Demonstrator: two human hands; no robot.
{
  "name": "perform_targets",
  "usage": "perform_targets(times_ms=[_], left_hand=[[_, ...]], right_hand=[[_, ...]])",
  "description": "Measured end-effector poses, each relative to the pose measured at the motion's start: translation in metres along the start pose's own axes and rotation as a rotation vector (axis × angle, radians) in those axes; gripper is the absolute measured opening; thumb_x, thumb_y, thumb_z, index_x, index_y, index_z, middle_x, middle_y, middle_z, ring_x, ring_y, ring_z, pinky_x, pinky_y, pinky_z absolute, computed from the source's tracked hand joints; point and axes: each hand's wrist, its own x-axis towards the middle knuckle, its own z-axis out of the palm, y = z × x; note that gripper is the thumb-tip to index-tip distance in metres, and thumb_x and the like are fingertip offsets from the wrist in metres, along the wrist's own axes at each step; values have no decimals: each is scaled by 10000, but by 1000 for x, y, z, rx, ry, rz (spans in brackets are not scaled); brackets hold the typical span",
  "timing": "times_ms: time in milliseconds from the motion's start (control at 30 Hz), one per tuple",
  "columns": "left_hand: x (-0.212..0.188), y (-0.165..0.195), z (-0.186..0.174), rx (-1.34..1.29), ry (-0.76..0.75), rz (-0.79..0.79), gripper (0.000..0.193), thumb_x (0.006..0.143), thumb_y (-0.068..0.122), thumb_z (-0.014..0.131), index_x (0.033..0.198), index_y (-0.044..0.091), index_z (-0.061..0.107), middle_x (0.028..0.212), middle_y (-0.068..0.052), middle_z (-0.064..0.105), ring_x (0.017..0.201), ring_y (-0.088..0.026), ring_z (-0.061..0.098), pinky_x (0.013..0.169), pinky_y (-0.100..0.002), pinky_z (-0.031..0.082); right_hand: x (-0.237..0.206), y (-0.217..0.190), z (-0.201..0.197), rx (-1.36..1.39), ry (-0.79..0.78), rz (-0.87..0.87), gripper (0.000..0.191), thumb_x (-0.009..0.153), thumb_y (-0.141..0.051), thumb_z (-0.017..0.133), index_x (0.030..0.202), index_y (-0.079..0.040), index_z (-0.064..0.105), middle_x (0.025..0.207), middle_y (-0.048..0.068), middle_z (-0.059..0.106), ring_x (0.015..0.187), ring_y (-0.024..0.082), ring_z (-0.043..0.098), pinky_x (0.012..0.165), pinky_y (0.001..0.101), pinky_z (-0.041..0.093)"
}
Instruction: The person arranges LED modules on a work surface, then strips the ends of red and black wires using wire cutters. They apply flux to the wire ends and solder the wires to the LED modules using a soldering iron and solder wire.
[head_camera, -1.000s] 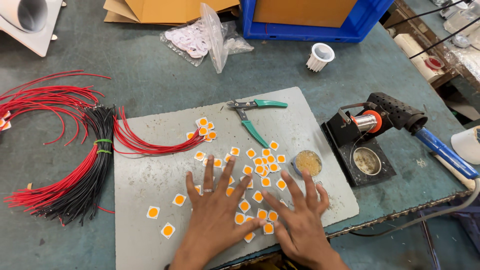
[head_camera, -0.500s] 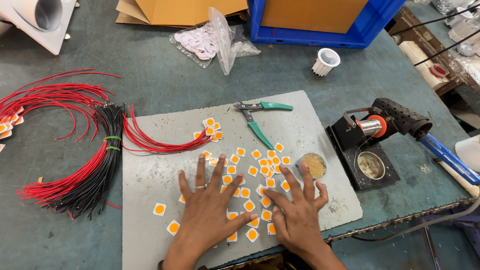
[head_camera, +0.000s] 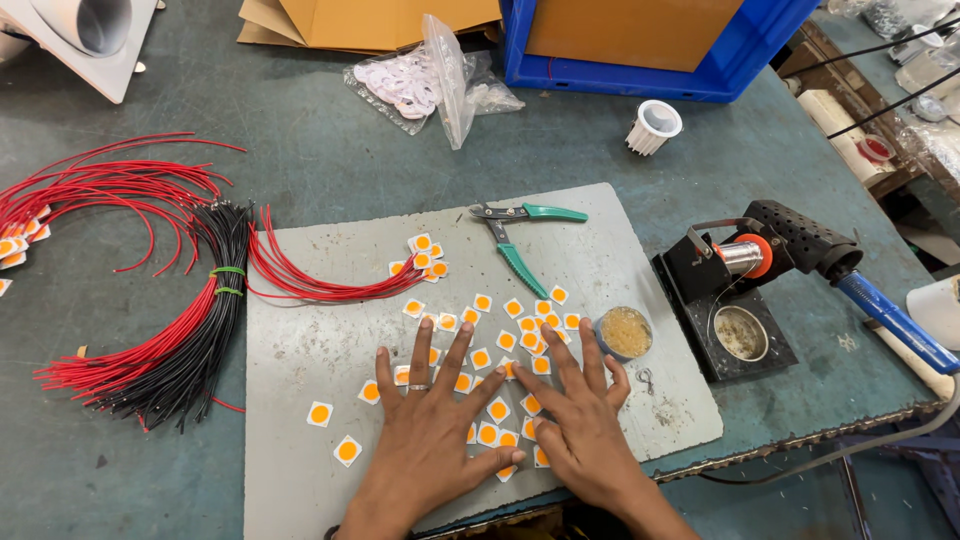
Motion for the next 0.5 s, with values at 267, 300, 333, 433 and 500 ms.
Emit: perform_targets(times_ms=[267, 300, 333, 433, 500], left_hand=[[-4, 6, -6, -46, -166, -81, 881, 702, 790, 656, 1364, 209, 633, 1636, -165, 252, 1525, -478, -62, 1043, -855, -79], [-3, 6, -7, -48, -217, -114, 879, 706, 789, 653, 1370, 213, 629, 1639, -162, 239, 1526, -475, -77, 1048, -854, -86], [-2, 6, -8, -51, -267, -147, 877, 710, 788, 650, 1376, 217, 624, 1641, -159, 227, 1527, -473, -92, 1052, -854, -93], [1, 7, -10, -64, -324, -182, 875, 706, 775, 654, 1384, 223, 617, 1652, -154, 205, 1526, -468, -111, 1049, -858, -105], [1, 7, -11, -62, -280, -157, 873, 704, 768, 659, 1380, 217, 619, 1652, -159, 211, 1527, -469, -101, 1045, -860, -96]], right_hand=[[-5, -1, 3, 34, 9, 7, 548, 808, -182, 558, 1344, -155, 671, 1676, 193, 205, 1560, 419, -106, 1136, 627, -105], [-5, -2, 4, 3, 16, 8, 563, 804, -177, 550, 1356, -151, 660, 1673, 199, 202, 1559, 423, -104, 1132, 639, -105], [-5, -3, 5, -28, 23, 10, 578, 801, -173, 542, 1368, -146, 649, 1670, 205, 199, 1557, 426, -101, 1127, 651, -105], [-5, -6, 5, -109, 53, 58, 566, 787, -185, 551, 1344, -179, 652, 1663, 196, 200, 1553, 434, -88, 1107, 682, -110], [-4, -8, 5, -114, 101, 23, 612, 796, -190, 544, 1403, -158, 618, 1660, 229, 181, 1546, 446, -89, 1101, 690, -95]])
